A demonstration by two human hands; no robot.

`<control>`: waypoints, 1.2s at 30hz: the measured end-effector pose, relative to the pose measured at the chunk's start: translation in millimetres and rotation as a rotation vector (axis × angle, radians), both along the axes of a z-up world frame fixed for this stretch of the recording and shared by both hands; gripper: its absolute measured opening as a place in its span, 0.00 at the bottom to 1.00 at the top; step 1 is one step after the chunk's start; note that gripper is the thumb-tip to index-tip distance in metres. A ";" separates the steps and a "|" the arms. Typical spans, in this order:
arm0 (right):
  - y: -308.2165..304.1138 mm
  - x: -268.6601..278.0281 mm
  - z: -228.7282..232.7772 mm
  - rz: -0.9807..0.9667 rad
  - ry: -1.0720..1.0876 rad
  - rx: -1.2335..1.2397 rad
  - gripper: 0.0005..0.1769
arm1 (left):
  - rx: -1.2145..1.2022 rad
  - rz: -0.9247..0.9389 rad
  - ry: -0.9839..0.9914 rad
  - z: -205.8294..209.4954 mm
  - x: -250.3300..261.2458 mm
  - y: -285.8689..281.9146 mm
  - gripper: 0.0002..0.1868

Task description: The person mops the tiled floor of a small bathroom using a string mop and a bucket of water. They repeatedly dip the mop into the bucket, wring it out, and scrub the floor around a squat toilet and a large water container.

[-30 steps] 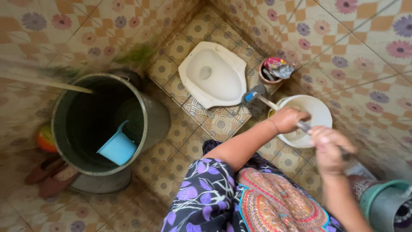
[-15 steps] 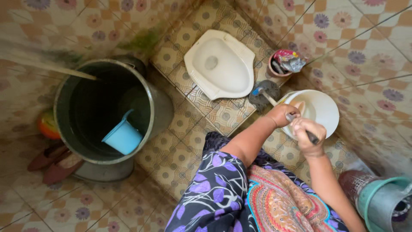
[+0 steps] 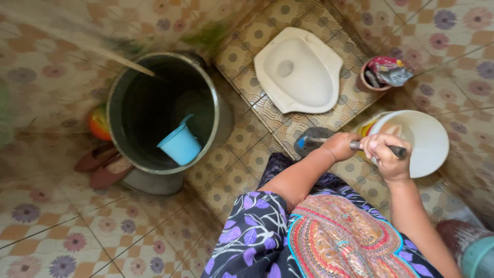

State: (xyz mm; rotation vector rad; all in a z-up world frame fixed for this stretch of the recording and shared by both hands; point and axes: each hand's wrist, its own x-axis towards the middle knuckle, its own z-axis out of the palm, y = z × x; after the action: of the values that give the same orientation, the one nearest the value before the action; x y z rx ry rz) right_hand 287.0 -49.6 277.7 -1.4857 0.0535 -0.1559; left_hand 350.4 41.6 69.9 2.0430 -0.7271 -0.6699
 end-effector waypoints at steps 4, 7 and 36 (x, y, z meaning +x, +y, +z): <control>37.3 13.2 32.6 -0.007 -0.006 -0.026 0.18 | -0.099 -0.007 -0.130 15.7 15.3 29.3 0.11; 60.6 23.9 69.5 -0.012 -0.105 -0.122 0.19 | -0.158 0.021 -0.118 56.6 13.1 52.4 0.12; 116.8 37.7 -46.5 0.281 -0.287 -0.250 0.07 | -0.054 0.187 -0.307 -17.7 57.7 165.4 0.08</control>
State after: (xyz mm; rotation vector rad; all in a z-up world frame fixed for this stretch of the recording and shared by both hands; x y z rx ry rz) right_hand 324.7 67.2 231.2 -1.6878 -0.4180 -0.1498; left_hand 408.1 207.0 52.2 2.1554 -0.7056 -0.2291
